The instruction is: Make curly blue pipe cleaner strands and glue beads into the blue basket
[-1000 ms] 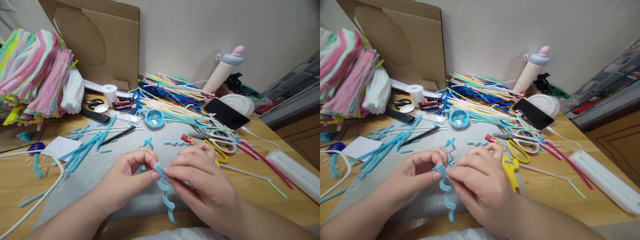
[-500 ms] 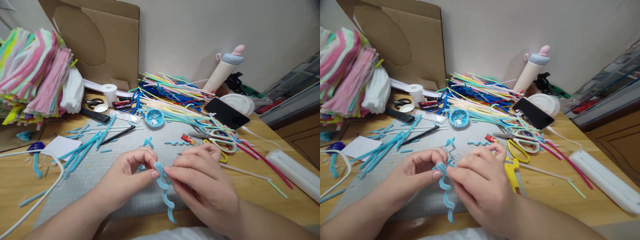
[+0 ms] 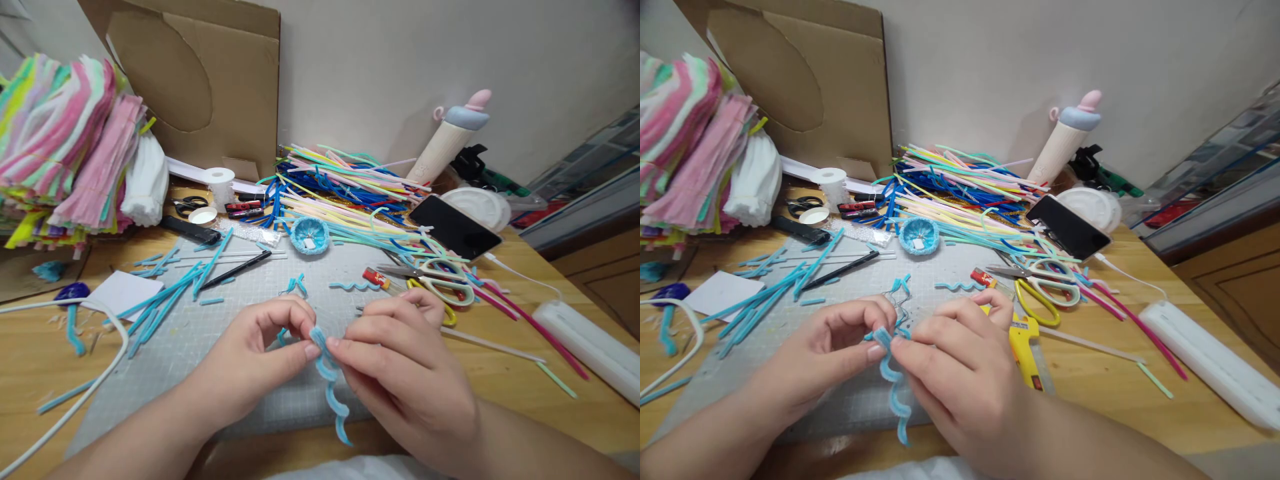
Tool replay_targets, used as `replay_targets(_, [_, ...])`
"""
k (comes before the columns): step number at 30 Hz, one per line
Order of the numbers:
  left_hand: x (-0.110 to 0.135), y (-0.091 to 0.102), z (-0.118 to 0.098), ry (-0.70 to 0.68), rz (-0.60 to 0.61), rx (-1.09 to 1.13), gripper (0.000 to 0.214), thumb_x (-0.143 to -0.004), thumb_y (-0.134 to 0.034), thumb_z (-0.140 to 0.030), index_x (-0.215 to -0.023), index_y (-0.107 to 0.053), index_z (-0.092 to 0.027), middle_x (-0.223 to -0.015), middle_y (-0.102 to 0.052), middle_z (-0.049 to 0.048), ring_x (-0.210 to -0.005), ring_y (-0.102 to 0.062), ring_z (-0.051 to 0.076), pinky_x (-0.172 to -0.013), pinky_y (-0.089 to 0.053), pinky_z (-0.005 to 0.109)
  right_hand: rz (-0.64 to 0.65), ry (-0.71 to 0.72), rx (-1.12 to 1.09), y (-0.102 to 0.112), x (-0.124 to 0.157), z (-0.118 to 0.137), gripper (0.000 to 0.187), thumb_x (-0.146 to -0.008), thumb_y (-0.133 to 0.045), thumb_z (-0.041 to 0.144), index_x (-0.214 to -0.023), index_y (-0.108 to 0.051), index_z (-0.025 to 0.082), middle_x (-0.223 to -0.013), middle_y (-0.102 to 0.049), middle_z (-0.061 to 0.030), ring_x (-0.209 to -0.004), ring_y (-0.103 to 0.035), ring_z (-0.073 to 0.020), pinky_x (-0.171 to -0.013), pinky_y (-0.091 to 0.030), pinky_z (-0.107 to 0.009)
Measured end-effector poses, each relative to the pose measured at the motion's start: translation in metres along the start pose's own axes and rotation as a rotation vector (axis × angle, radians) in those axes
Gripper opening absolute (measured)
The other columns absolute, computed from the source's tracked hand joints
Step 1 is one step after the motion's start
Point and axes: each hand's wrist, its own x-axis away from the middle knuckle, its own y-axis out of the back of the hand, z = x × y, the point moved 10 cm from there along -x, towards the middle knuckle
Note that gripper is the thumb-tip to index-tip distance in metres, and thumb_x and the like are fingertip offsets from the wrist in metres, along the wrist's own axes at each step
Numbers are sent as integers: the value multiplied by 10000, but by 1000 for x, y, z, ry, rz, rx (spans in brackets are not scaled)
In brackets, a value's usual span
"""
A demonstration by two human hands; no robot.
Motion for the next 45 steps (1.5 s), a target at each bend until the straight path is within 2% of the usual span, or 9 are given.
replay_targets(19, [0,0,1,11,13,3,137,-763,-702,-254,-704,-601,-182,-796,-554,8,-795,-500,162,-749,-387,294,3,-42,-38,0,-4,-2,153,-830,-619,75,-882,-681,205,-803,-718,10,-794,-571,-176,-795,-315,-414])
replay_targets(45, [-1,-1,0,2,36,-2,127,-764,-698,-245,-713,-599,-182,-799,-556,1,-793,-499,156,-748,-385,285,25,-25,-92,-1,-4,-1,188,-820,-596,15,-883,-685,168,-815,-701,0,-796,-542,-167,-791,-325,-418])
